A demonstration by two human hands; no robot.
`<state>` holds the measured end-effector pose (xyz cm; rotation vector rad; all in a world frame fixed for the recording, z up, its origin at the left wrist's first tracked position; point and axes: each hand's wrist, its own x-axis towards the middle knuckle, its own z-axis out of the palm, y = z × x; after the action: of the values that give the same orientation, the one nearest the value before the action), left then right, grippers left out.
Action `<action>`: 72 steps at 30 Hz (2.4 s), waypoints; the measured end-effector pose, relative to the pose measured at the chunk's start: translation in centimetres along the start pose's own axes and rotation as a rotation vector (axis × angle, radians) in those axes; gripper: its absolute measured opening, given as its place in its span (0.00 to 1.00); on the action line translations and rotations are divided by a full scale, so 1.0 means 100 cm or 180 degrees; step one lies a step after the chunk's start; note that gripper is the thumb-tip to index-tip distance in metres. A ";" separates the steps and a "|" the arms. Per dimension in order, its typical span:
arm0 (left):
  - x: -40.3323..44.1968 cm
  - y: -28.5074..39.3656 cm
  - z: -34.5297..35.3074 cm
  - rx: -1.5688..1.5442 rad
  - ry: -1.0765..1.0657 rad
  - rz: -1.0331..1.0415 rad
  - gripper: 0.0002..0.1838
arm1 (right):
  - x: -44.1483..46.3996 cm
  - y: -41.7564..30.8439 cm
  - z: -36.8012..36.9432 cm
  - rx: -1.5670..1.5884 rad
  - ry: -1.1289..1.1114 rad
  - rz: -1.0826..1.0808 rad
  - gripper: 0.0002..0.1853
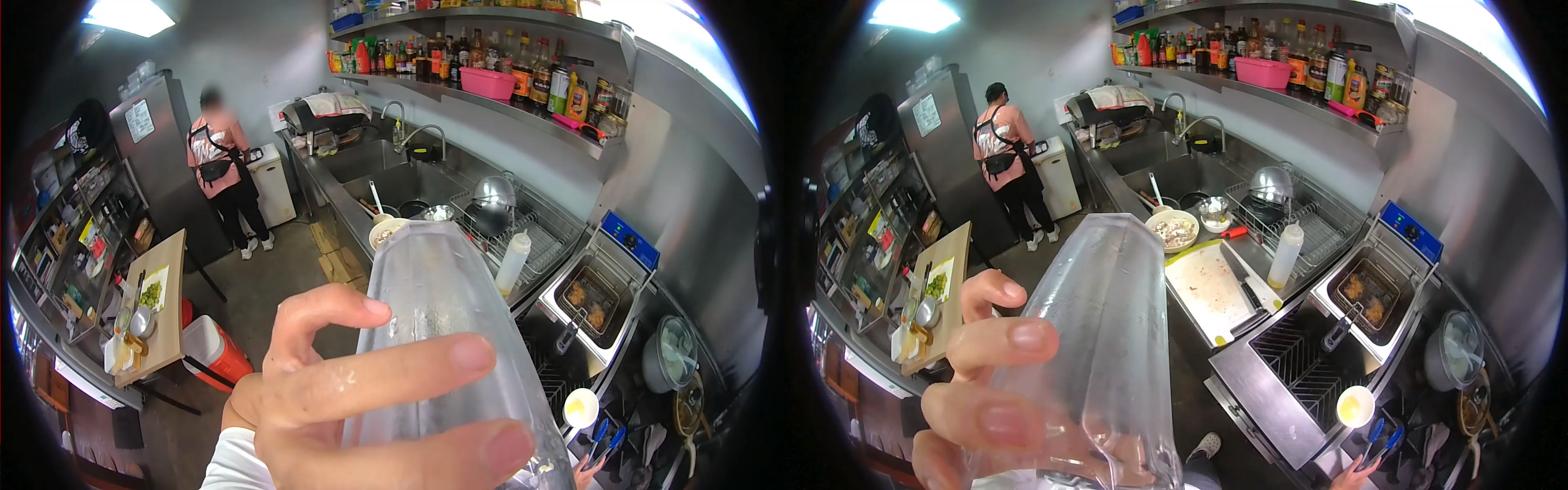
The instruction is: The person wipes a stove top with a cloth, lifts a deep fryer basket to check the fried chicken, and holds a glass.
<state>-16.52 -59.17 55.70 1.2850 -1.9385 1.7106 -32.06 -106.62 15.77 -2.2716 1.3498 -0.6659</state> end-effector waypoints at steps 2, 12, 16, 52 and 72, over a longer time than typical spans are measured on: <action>0.006 0.006 0.006 0.0078 -0.0083 0.0141 0.50 | 0.001 0.004 0.003 -0.0013 0.0019 0.0025 0.38; 0.040 0.060 0.028 0.1492 0.0505 -0.2530 0.26 | -0.007 -0.014 -0.011 0.0108 0.0034 -0.0046 0.36; 0.004 0.000 -0.002 0.0015 -0.0084 0.0052 0.44 | -0.004 -0.009 -0.007 0.0081 0.0056 0.0023 0.37; 0.003 0.031 0.047 0.0150 -0.0517 -0.2557 0.61 | 0.024 0.059 0.045 0.0053 0.0904 -0.0671 0.30; -0.282 -0.071 0.266 -0.0912 0.0586 -0.5185 0.45 | 0.019 0.043 0.029 -0.0028 0.0242 -0.0069 0.30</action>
<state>14.30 -70.01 33.72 1.6431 -0.4444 0.5866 -32.57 -109.91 11.40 -2.2919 1.3670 -0.7620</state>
